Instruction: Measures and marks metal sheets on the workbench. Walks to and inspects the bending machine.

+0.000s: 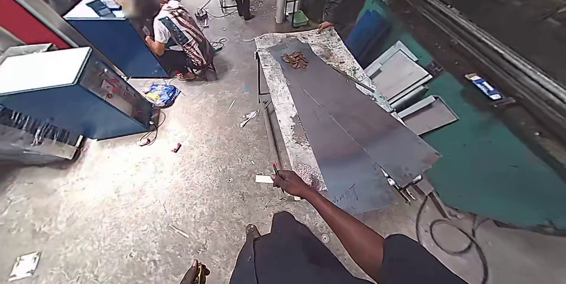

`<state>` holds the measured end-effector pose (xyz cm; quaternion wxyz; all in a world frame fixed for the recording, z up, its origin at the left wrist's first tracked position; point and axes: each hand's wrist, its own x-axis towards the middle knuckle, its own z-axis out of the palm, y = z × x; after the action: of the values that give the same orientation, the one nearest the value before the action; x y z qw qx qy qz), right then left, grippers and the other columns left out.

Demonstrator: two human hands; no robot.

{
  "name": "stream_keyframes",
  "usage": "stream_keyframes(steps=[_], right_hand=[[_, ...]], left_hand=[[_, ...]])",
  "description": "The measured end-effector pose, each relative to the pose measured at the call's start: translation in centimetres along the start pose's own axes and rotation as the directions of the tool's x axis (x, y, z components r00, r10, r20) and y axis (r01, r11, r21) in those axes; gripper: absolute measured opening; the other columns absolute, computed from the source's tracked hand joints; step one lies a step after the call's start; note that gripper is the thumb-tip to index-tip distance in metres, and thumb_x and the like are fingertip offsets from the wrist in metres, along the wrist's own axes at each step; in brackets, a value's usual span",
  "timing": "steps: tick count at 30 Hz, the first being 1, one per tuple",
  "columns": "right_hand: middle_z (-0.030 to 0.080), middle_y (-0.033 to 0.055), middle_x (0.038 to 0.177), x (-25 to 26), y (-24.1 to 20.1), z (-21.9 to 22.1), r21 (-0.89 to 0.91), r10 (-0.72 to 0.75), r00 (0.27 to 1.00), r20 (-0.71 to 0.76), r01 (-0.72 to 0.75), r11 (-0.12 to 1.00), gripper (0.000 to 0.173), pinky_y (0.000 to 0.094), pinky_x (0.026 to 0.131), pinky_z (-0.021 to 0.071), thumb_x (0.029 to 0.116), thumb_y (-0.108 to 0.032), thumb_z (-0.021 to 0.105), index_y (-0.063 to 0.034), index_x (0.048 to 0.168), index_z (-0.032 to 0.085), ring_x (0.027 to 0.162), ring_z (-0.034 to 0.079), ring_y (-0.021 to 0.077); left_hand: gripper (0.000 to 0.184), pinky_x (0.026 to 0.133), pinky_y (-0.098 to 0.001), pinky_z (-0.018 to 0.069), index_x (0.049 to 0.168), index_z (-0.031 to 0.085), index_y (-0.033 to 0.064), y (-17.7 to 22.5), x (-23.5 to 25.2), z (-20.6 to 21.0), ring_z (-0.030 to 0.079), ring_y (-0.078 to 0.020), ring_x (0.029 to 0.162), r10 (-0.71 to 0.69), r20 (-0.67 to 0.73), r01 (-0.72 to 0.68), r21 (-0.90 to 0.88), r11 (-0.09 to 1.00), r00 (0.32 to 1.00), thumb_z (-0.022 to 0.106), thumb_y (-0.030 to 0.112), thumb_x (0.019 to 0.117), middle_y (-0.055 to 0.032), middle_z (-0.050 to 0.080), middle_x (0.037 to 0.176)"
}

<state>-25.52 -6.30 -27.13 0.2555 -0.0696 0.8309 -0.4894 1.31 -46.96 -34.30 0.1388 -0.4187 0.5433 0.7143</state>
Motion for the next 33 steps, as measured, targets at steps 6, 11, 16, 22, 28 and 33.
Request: stream_keyframes(steps=[6, 11, 16, 22, 28, 33], right_hand=[[0.066, 0.0066, 0.081, 5.5, -3.9, 2.4, -0.044, 0.024, 0.999, 0.032, -0.022, 0.999, 0.051, 0.0394, 0.069, 0.0519, 0.1081, -0.048, 0.045, -0.0038, 0.095, 0.066, 0.07, 0.062, 0.0162], [0.074, 0.0049, 0.084, 12.9, -4.9, 1.7, 0.267, 0.124, 0.985, -0.122, -0.087, 0.96, 0.043, 0.0344, 0.071, 0.0587, 0.1103, -0.04, 0.043, -0.003, 0.101, 0.064, 0.072, 0.071, 0.0138], [0.073, 0.0129, 0.08, 25.2, -5.3, -0.5, 0.56, 0.212, 0.949, -0.234, -0.047, 0.827, 0.035, 0.037, 0.066, 0.0628, 0.1123, -0.031, 0.039, -0.0009, 0.122, 0.055, 0.066, 0.073, 0.0223], [0.073, 0.0138, 0.083, 40.8, -9.6, -7.0, 0.697, 0.364, 0.888, -0.281, -0.072, 0.713, 0.034, 0.0346, 0.067, 0.0625, 0.1128, -0.028, 0.041, 0.0014, 0.122, 0.056, 0.069, 0.074, 0.0213], [0.076, 0.0133, 0.093, 54.7, -14.8, -16.6, 0.704, 0.414, 0.84, -0.35, -0.055, 0.708, 0.035, 0.0311, 0.067, 0.0598, 0.1126, -0.028, 0.042, -0.0005, 0.126, 0.059, 0.074, 0.073, 0.0183], [0.072, 0.0065, 0.087, 66.6, -13.1, -23.1, 0.758, 0.591, 0.646, -0.483, -0.031, 0.652, 0.028, 0.0233, 0.05, 0.0416, 0.1096, -0.025, 0.051, -0.0046, 0.123, 0.065, 0.054, 0.052, 0.0081]], left_hand=[[0.051, 0.042, -0.0216, 0.0459, 0.094, 0.067, 0.0199, 10.5, 8.3, 1.4, 0.062, -0.0059, 0.056, 0.013, 0.183, 0.009, -0.12, 0.993, 0.983, 0.034, 0.057, 0.1058, 0.0011, 0.073, 0.082], [0.045, 0.042, -0.0213, 0.0439, 0.109, 0.065, 0.0139, 21.5, 16.1, 7.7, 0.058, -0.0071, 0.054, 0.063, 0.425, -0.064, -0.011, 0.998, 0.903, 0.043, 0.053, 0.1015, -0.0044, 0.072, 0.087], [0.044, 0.04, -0.0186, 0.0392, 0.111, 0.064, 0.0105, 32.8, 27.2, 13.4, 0.054, -0.0051, 0.051, 0.062, 0.514, -0.145, 0.123, 0.982, 0.856, 0.051, 0.051, 0.1, -0.0062, 0.072, 0.087], [0.044, 0.038, -0.0187, 0.0368, 0.118, 0.062, 0.0072, 46.2, 38.8, 17.9, 0.05, -0.0054, 0.047, -0.031, 0.417, -0.106, 0.302, 0.947, 0.908, 0.032, 0.038, 0.1097, -0.0069, 0.071, 0.085], [0.047, 0.036, -0.0167, 0.0379, 0.111, 0.062, 0.0111, 58.5, 47.7, 21.8, 0.053, -0.0028, 0.046, 0.04, 0.406, -0.112, 0.156, 0.981, 0.913, 0.025, 0.04, 0.1108, -0.0017, 0.07, 0.077], [0.05, 0.038, -0.0179, 0.0408, 0.107, 0.063, 0.011, 68.4, 58.3, 25.6, 0.055, -0.0041, 0.047, 0.046, 0.381, -0.138, 0.219, 0.966, 0.924, 0.024, 0.042, 0.1109, -0.0009, 0.07, 0.076]])
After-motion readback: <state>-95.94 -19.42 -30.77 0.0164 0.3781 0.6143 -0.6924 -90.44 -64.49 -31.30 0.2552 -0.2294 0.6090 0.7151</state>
